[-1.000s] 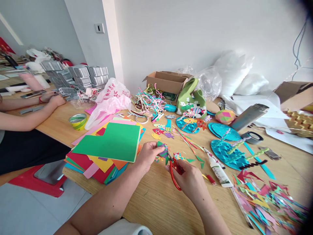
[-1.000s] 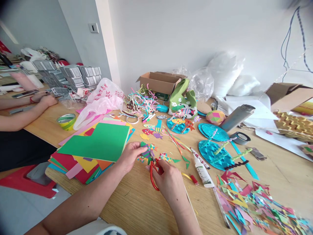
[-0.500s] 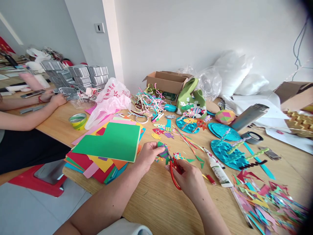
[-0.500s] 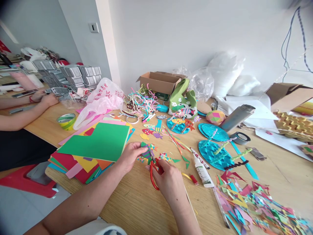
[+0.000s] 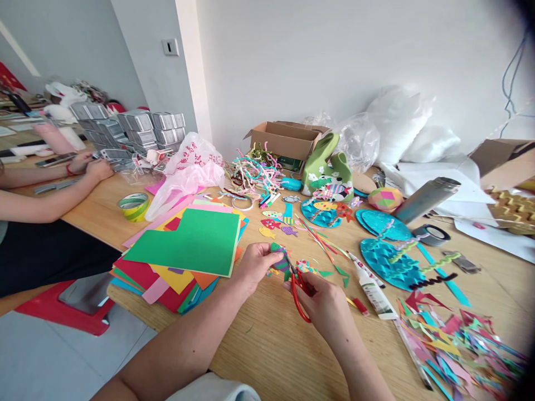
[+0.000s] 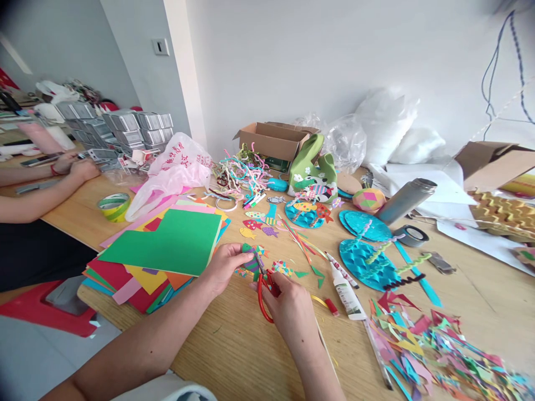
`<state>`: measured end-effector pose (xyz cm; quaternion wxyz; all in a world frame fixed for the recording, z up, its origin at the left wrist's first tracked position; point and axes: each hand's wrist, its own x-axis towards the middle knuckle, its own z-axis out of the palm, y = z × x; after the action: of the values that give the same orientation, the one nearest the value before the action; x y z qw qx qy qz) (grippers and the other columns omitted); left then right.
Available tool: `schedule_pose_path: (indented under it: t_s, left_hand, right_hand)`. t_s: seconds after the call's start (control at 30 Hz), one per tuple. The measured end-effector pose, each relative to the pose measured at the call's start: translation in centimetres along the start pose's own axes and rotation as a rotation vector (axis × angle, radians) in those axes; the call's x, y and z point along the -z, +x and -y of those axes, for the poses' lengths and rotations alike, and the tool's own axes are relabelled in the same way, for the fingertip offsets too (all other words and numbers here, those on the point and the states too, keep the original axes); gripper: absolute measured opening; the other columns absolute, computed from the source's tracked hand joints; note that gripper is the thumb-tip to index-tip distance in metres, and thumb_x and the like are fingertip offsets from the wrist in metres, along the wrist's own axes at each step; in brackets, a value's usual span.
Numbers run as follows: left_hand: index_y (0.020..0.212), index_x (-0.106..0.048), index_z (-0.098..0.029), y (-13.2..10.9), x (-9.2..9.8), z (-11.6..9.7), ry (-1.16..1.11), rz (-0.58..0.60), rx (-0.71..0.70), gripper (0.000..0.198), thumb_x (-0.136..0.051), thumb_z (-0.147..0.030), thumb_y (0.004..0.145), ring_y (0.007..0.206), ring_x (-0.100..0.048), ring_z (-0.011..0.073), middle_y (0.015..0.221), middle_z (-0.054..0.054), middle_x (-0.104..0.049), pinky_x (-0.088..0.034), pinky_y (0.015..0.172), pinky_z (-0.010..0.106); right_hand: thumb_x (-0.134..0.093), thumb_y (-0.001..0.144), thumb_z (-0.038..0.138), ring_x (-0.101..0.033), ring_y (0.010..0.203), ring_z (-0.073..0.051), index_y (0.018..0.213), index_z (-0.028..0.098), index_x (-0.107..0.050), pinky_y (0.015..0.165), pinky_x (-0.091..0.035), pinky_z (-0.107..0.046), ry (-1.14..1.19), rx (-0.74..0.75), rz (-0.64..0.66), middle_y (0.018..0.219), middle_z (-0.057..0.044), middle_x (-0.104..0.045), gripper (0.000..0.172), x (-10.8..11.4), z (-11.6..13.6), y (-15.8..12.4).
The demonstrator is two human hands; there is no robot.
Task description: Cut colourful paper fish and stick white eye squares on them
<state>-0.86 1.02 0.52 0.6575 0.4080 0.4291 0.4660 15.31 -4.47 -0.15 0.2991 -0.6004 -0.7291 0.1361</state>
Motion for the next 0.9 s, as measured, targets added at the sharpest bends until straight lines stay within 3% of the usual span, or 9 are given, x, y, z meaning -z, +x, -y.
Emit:
schedule_pose_path:
  t_s: [0.9]
  left_hand:
    - [0.072, -0.072, -0.013, -0.16, -0.15, -0.19, -0.027, 0.004, 0.006, 0.021, -0.074, -0.031, 0.061, 0.059, -0.058, 0.0124, 0.066, 0.003, -0.068, -0.044, 0.063, 0.025]
  right_hand:
    - [-0.05, 0.085, 0.06, -0.034, 0.045, -0.008, 0.056, 0.02, -0.045, 0.044, -0.026, -0.021, 0.029, -0.016, 0.003, 0.048, 0.006, -0.041, 0.049, -0.11, -0.08, -0.11]
